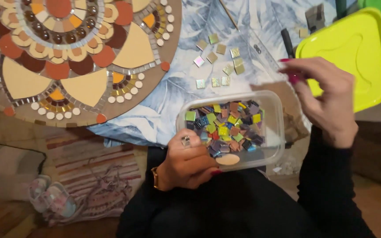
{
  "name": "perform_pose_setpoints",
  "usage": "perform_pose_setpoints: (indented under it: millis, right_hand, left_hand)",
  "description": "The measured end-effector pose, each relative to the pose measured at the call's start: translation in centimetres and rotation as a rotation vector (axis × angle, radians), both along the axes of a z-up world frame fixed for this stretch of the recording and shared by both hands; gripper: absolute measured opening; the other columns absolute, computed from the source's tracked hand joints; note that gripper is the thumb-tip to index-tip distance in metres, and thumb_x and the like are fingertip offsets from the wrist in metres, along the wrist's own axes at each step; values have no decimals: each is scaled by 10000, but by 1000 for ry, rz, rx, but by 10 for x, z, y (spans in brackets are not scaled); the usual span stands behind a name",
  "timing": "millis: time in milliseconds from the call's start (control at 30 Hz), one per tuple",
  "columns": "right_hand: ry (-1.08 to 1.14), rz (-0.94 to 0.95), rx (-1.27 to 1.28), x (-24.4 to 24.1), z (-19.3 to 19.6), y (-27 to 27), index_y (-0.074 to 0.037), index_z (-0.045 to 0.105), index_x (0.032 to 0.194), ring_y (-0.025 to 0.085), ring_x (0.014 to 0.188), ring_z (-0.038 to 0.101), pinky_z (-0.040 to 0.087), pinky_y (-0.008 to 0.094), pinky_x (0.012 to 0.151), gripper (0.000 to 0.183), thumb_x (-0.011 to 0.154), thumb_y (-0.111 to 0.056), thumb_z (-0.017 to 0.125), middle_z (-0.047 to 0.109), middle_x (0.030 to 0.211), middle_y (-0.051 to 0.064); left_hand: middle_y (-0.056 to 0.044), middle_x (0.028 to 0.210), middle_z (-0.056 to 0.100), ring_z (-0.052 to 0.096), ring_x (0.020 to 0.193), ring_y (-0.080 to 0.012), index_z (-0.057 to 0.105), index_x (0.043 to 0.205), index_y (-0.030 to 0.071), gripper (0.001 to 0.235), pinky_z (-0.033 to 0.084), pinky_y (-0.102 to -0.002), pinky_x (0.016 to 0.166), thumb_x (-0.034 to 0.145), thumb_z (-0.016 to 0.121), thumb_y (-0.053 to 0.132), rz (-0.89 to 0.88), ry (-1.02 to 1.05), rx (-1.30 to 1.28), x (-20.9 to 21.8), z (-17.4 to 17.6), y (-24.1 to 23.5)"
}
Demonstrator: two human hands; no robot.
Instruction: The person sits at a table with a round mosaic mandala board and rummages through a plastic container of small colorful mosaic tiles, picking out and setting aside selected tiles on the tablecloth. They occasionally hold up individual tiles to view them before placing them with the others.
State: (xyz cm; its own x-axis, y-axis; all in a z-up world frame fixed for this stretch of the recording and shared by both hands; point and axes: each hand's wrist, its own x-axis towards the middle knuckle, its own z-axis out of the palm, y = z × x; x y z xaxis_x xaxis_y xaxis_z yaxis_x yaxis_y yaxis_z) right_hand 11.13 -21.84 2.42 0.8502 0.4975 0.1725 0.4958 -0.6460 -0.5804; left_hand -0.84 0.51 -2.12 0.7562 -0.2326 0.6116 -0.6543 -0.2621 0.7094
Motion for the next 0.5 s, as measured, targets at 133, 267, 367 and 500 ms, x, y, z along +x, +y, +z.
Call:
perform_pose_setpoints:
  millis: [133, 267, 367, 500]
  right_hand:
    - [-49, 187, -189, 28, -13, 14, -29, 631, 997, 172, 692, 494, 405, 233, 546, 279, 756, 103, 582, 557, 991, 135]
    - [-5, 212, -208, 24, -10, 11, -52, 652, 895, 158, 673, 465, 373, 229, 515, 169, 728, -28, 652, 545, 903, 105]
    - [34, 233, -306, 4, -1, -6, -115, 643, 830, 159, 680, 441, 370, 230, 522, 122, 710, -128, 659, 520, 830, 73]
    - [6, 339, -561, -28, 7, -7, -236, 649, 867, 202, 844, 462, 328, 424, 852, 418, 468, -112, 660, 467, 841, 21]
  left_hand:
    - [-29, 632, 554, 427, 534, -171, 591, 676, 61, 104, 366, -293, 632, 758, 565, 119, -15, -6, -14, 0, 0, 3]
    - [-4, 591, 510, 422, 534, -164, 555, 634, 81, 142, 372, -286, 634, 766, 576, 128, -2, -13, 49, 1, -1, 4]
    - [2, 591, 506, 420, 529, -160, 550, 632, 88, 142, 366, -282, 633, 764, 585, 128, -3, -9, 68, 3, -2, 4]
    - [15, 582, 492, 413, 530, -153, 557, 634, 95, 120, 365, -284, 652, 743, 602, 115, 17, -2, 77, 0, -6, 1]
